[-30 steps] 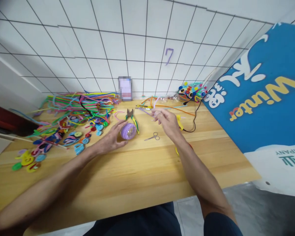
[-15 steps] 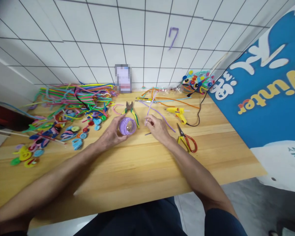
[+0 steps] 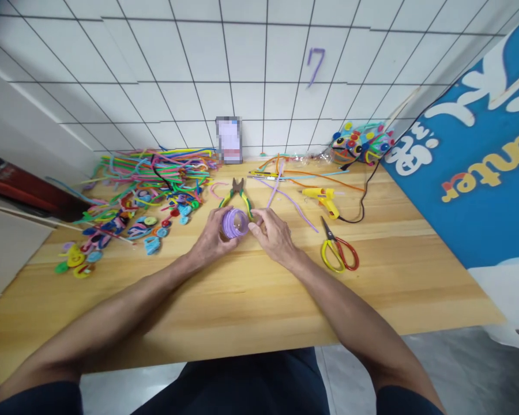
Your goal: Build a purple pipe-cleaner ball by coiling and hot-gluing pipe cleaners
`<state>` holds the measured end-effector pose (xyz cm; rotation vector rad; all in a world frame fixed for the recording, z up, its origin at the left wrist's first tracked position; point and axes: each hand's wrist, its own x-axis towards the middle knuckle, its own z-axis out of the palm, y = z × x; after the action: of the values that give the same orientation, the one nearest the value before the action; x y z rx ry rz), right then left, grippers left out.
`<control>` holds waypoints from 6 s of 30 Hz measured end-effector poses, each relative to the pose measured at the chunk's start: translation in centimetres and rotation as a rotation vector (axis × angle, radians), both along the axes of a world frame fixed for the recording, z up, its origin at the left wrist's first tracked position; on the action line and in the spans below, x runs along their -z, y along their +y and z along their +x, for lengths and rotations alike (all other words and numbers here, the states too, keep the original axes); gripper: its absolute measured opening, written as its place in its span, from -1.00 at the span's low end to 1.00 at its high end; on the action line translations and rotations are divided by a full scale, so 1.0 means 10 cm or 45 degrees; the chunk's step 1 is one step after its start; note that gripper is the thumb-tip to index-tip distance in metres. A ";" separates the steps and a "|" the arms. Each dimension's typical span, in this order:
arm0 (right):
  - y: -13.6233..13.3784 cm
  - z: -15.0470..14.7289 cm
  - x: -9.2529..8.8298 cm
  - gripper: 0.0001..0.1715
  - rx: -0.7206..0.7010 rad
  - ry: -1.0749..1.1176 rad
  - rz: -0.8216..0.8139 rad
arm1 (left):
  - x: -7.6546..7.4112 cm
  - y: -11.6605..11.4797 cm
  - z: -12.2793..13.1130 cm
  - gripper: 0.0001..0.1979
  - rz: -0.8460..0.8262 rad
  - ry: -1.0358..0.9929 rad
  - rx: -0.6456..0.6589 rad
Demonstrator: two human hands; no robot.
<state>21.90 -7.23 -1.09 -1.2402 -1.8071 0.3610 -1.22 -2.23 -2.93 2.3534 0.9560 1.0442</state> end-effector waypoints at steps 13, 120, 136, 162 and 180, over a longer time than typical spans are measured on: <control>-0.03 -0.10 0.06 -0.75 -0.014 0.026 -0.066 | 0.09 0.03 0.00 -0.23 0.039 -0.117 0.180; -0.22 0.34 -0.30 -0.57 0.536 -0.244 -0.135 | -0.14 -0.05 -0.04 -0.39 -0.229 -0.225 0.299; -0.24 0.49 -0.18 -0.87 0.180 -0.217 0.207 | -0.23 -0.11 -0.05 -0.33 -0.369 -0.253 0.214; -0.20 0.44 -0.02 -0.61 0.652 -0.328 0.001 | -0.17 -0.06 -0.02 -0.32 -0.258 -0.194 0.245; -0.17 0.35 -0.10 -0.67 0.620 -0.376 0.033 | -0.06 -0.03 0.00 -0.34 -0.184 -0.209 0.256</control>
<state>25.42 -8.92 -0.06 -1.7279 -1.6640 -0.1263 -1.20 -2.53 -2.30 2.1568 0.6947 1.0331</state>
